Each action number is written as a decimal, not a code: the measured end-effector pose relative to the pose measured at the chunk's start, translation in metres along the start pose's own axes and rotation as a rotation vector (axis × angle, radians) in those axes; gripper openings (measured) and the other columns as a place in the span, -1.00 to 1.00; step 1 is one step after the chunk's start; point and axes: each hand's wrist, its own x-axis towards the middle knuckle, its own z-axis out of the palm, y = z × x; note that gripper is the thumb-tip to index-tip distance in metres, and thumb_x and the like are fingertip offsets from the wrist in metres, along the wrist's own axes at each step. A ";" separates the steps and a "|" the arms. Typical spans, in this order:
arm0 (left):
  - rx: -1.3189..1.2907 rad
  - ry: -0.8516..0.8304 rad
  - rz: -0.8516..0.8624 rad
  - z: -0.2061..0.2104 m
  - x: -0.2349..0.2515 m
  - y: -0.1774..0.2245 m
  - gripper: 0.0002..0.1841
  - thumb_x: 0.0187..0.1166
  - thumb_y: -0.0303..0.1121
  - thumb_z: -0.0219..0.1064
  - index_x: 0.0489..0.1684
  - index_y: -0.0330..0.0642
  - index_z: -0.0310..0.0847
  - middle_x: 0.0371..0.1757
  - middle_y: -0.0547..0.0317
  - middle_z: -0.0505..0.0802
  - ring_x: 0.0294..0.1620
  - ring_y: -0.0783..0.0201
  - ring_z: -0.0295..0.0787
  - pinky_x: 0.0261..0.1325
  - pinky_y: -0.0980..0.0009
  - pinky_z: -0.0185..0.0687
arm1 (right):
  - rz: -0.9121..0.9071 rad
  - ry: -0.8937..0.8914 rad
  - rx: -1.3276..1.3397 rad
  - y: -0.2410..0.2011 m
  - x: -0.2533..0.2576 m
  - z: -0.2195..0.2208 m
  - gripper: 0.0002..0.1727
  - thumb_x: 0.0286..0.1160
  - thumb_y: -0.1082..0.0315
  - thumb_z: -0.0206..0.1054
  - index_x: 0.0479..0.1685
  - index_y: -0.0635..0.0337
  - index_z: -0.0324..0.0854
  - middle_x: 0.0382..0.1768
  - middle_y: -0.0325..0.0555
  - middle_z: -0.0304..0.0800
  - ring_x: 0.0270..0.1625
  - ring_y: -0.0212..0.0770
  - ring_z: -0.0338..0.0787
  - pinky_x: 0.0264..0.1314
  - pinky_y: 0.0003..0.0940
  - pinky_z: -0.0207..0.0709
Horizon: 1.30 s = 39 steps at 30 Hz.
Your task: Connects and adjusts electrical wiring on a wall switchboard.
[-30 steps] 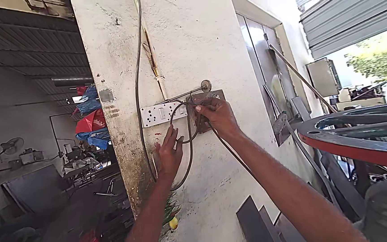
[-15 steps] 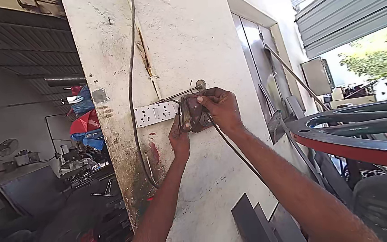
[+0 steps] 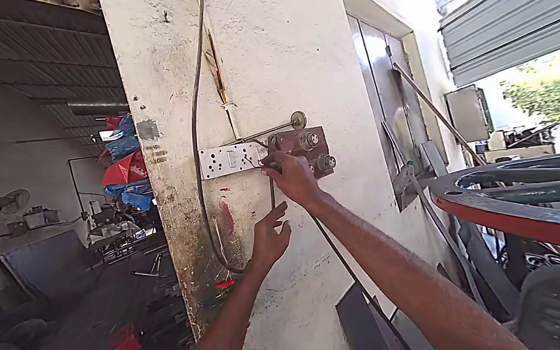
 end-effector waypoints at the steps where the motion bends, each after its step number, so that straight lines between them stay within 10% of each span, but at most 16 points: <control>1: 0.100 0.009 0.102 -0.010 -0.012 -0.005 -0.57 0.49 -0.55 0.30 0.36 -0.33 0.70 0.24 0.03 0.90 0.17 0.29 0.90 0.25 0.30 0.86 | -0.022 -0.007 -0.018 -0.002 0.001 0.000 -0.82 0.59 0.22 0.47 0.05 0.01 0.75 -0.26 -0.22 0.89 -0.32 -0.26 0.86 -0.21 -0.13 0.77; 14: 0.430 0.041 0.134 -0.062 -0.044 -0.040 -0.69 0.56 -0.25 0.32 0.19 0.01 0.86 -0.10 0.34 0.98 -0.08 0.47 0.93 0.12 0.28 0.88 | -0.204 -0.300 -0.229 -0.016 0.053 -0.016 -0.84 0.63 0.41 0.33 0.08 0.09 0.72 -0.19 -0.08 0.88 -0.14 -0.08 0.88 0.04 -0.01 0.74; 39: 0.319 0.014 0.188 -0.062 -0.045 -0.043 -0.70 0.54 -0.28 0.34 0.14 -0.07 0.87 -0.13 0.32 0.98 -0.13 0.47 0.93 0.07 0.32 0.89 | -0.177 -0.446 -0.497 -0.051 0.063 -0.022 -0.74 0.52 0.46 0.38 0.15 0.10 0.63 -0.15 0.03 0.80 -0.02 0.11 0.84 0.01 0.10 0.70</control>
